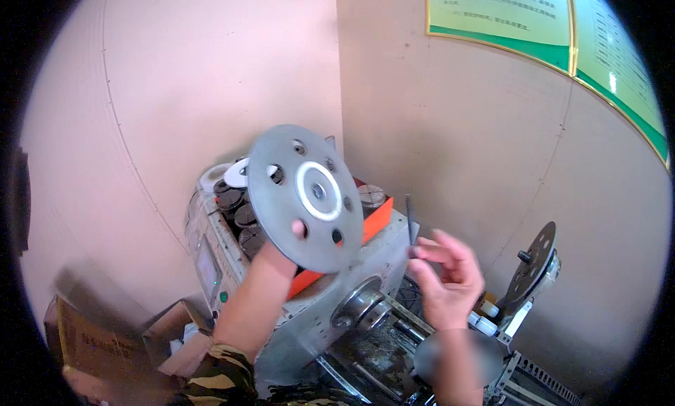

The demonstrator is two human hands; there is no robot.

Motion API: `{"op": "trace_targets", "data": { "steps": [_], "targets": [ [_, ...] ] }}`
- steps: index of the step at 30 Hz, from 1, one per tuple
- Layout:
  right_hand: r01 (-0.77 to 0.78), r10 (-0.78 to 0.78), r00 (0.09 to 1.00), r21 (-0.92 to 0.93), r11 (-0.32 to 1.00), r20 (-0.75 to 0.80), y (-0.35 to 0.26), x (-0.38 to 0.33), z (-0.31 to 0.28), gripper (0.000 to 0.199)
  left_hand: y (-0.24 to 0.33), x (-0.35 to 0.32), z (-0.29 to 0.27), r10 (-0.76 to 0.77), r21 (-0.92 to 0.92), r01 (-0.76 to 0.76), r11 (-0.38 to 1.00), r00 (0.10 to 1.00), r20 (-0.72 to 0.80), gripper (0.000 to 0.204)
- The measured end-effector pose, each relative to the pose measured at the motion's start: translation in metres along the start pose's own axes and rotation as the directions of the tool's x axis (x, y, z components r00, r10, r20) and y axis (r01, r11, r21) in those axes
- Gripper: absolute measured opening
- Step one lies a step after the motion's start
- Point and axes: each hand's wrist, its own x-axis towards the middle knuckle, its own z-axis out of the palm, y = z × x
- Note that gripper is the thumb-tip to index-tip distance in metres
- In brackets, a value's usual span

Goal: The person operates a metal cutting machine in a workshop. They repeatedly feed long metal rods into the machine, adjust the cutting mechanism, and remove the cut pieces. The person also briefly handles a roll of tape and a metal ruler on a nearby table.

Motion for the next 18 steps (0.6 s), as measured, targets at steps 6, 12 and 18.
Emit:
{"op": "trace_targets", "data": {
  "steps": [6, 12, 18],
  "targets": [
    [-0.337, 0.387, 0.911, 0.282, 0.898, -0.141, -0.003, 0.0, -0.009, 0.048, 0.088, 0.007, -0.022, 0.249, 0.42, 0.018, 0.907, 0.782, -0.571, 0.034],
    [-0.468, 0.526, 0.809, 0.254, 0.846, -0.262, -0.005, -0.022, -0.045, 0.05, 0.089, 0.003, -0.108, 0.49, 0.682, -0.089, 0.726, 0.762, -0.423, 0.049],
    [-0.647, 0.667, 0.668, 0.184, 0.74, -0.331, -0.027, -0.068, -0.098, 0.05, 0.112, -0.034, -0.029, 0.461, 0.938, 0.0, 0.346, 0.871, -0.17, 0.059]
  ]
}}
